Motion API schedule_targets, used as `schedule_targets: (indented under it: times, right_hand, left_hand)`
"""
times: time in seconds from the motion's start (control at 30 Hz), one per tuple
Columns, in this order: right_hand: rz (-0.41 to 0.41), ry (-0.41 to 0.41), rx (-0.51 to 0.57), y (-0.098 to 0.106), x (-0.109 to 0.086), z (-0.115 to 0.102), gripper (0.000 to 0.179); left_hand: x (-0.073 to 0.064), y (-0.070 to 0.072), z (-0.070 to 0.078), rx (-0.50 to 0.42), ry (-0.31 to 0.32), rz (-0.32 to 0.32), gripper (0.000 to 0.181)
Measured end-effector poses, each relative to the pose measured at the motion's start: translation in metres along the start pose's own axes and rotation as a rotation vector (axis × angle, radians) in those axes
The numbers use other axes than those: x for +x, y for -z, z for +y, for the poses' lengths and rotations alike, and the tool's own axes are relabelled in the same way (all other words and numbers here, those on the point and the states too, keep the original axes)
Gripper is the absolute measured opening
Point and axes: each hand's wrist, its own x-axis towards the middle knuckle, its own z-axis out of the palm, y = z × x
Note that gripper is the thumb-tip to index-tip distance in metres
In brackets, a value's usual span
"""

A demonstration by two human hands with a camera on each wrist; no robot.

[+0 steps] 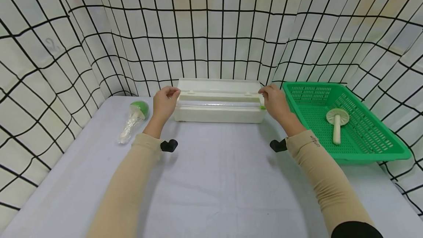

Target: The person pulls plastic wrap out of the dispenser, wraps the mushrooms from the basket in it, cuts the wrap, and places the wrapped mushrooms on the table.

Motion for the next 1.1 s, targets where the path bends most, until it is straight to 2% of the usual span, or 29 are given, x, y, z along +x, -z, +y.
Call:
schedule_targets:
  times: [0.23, 0.53, 0.87, 1.1]
  right_hand:
    - [0.006, -0.007, 0.009, 0.005, 0.001, -0.005, 0.020]
    - [-0.014, -0.048, 0.024, 0.010, 0.000, -0.009, 0.022]
    - [0.031, 0.001, 0.030, 0.014, -0.002, -0.011, 0.023]
    - [0.033, 0.003, 0.049, 0.018, -0.006, -0.015, 0.024]
  left_hand:
    - [-0.001, 0.004, 0.004, 0.000, 0.002, 0.008, 0.024]
    - [-0.005, 0.006, 0.008, -0.019, -0.046, 0.047, 0.024]
    - [-0.009, 0.010, 0.012, -0.050, -0.081, 0.054, 0.023]
    - [-0.014, 0.012, 0.012, -0.091, -0.073, 0.054, 0.022]
